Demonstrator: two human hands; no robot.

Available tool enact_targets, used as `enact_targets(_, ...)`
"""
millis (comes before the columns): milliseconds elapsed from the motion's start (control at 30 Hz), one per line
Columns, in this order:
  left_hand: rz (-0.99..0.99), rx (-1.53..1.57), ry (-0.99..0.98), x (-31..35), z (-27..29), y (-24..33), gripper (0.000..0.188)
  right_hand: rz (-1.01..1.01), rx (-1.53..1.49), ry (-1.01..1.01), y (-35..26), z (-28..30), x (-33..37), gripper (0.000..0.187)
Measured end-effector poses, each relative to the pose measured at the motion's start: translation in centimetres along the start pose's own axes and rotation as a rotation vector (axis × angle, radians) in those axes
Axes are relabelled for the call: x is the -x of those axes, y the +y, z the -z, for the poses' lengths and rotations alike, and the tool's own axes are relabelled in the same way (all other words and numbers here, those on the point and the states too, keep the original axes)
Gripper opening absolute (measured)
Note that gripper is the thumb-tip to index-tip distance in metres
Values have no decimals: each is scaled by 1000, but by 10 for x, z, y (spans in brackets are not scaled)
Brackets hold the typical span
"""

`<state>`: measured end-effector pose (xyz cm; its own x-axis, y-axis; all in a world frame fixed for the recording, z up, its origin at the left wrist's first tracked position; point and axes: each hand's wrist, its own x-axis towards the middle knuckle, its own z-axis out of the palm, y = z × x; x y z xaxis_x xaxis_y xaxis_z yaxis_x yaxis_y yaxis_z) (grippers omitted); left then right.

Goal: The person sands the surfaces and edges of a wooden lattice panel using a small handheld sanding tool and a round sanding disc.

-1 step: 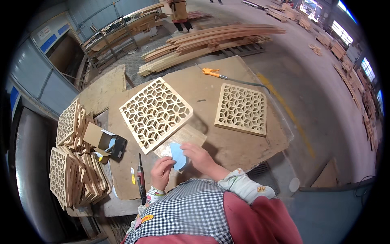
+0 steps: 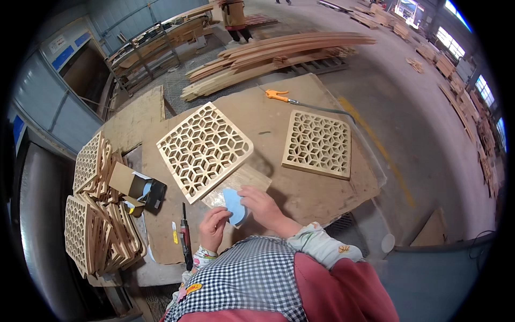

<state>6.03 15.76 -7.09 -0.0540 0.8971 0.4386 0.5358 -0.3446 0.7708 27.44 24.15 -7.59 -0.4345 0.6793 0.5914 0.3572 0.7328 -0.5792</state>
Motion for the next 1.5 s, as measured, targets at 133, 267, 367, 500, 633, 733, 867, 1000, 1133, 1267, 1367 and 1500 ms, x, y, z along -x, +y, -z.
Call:
enact_targets(133, -69, -87, -25, -5, 0, 6, 28, -7, 114, 12, -5, 9, -7, 15)
enact_targets(267, -93, -133, -118, -9, 4, 13, 28, -66, 130, 59, -9, 6, -5, 14)
enact_targets(367, -94, -129, -90, -4, 1, 7, 26, -40, 134, 43, -8, 4, -5, 16)
enact_targets(500, -29, -108, -71, -2, -3, 6, 23, 117, 110, -73, -22, 18, -5, 20)
enact_targets(633, 33, -50, -68, 0, -6, 3, 21, 161, 45, -185, -27, 18, 1, 26)
enact_targets(733, 31, -31, -81, 1, -5, -1, 21, 98, -27, -183, -24, 15, 4, 27)
enact_targets(867, 4, 5, -116, 0, 0, 3, 20, 77, -26, -140, -20, 10, 7, 26)
enact_targets(1000, 55, 0, -124, 6, 0, -5, 18, 11, -40, -142, -22, 9, 1, 24)
enact_targets(1133, -69, -91, -144, 5, 5, 3, 18, 32, -103, -148, -18, 4, 7, 21)
enact_targets(1267, -4, -18, -170, 5, 4, -6, 20, 65, -80, -132, -20, 11, 5, 16)
enact_targets(1367, -52, -46, -191, 2, 8, -9, 22, 85, -78, -117, -25, 15, -1, 14)
enact_targets(1500, -40, 17, -195, 3, 5, -12, 17, 60, -116, -116, -28, 17, -4, 14)
